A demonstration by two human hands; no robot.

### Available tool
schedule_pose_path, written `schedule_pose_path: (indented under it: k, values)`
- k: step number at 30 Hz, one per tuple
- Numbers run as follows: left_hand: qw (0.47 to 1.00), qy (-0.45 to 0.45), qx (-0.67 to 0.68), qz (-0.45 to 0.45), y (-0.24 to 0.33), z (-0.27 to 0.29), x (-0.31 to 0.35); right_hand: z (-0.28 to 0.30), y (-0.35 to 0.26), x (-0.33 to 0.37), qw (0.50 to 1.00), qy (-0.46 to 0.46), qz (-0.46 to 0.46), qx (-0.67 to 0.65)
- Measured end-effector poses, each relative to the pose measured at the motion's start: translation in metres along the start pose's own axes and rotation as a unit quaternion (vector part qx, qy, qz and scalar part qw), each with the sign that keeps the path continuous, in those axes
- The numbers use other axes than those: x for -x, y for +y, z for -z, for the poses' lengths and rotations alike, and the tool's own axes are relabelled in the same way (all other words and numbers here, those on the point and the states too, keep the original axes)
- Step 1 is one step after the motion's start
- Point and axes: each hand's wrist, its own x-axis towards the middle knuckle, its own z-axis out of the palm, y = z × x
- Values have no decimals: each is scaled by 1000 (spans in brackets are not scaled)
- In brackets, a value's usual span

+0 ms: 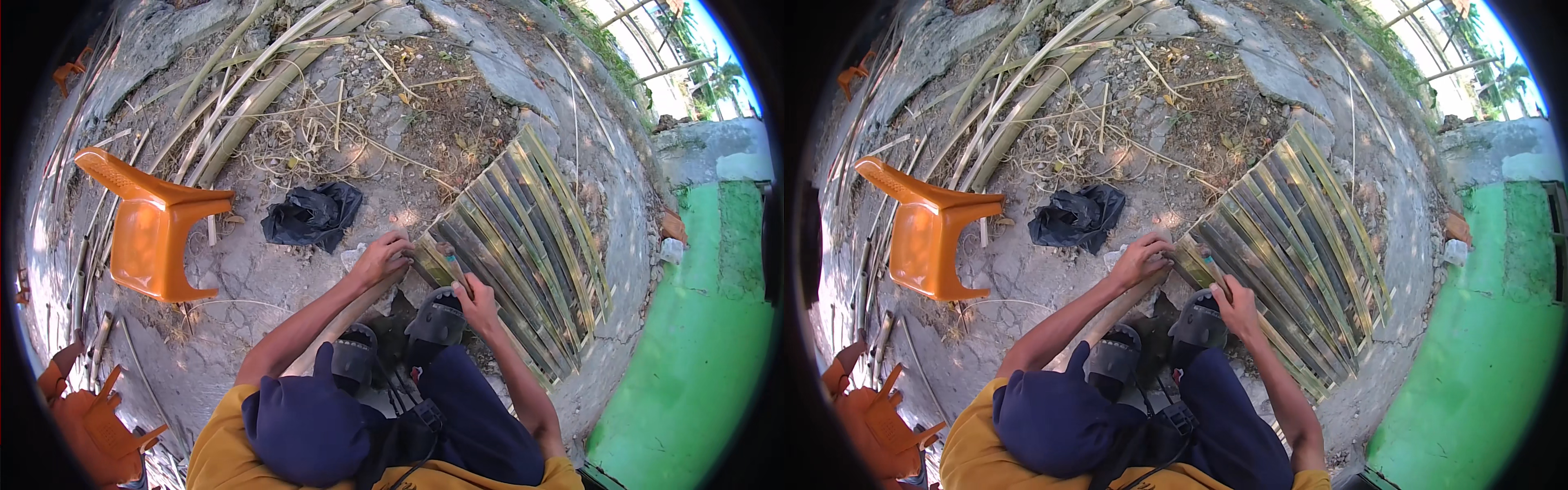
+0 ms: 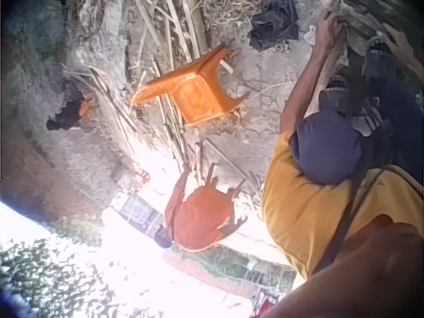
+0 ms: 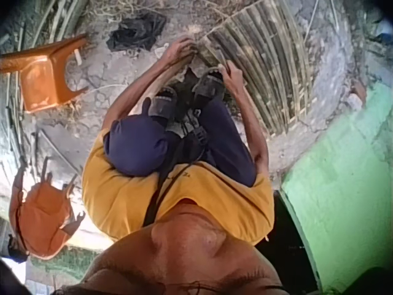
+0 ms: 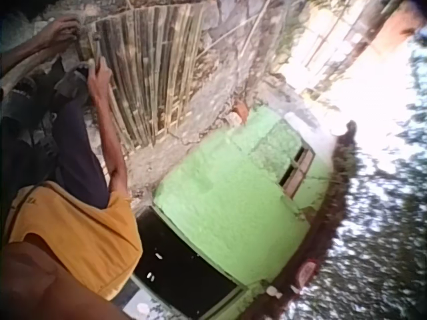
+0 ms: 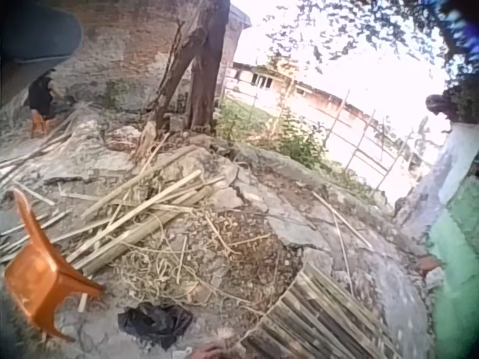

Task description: The person weaves bamboo strips onto a wooden frame using a needle and thread, pulling the thread tight and securing each strip in place.

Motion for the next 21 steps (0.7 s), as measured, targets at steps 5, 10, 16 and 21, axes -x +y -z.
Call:
schedule_pose_path:
  k: [5,10,16,21]
  values:
    - [997,32,45,49,5,1,9,25,-2,-23,974,-37,186,124]
    - [982,70,97,146,7,-2,11,43,-21,-68,874,-242,287,309]
    - [989,90,78,85,0,-2,16,34,-30,-89,856,-232,317,335]
    - [987,68,111,97,1,5,14,39,-31,-83,850,-260,304,342]
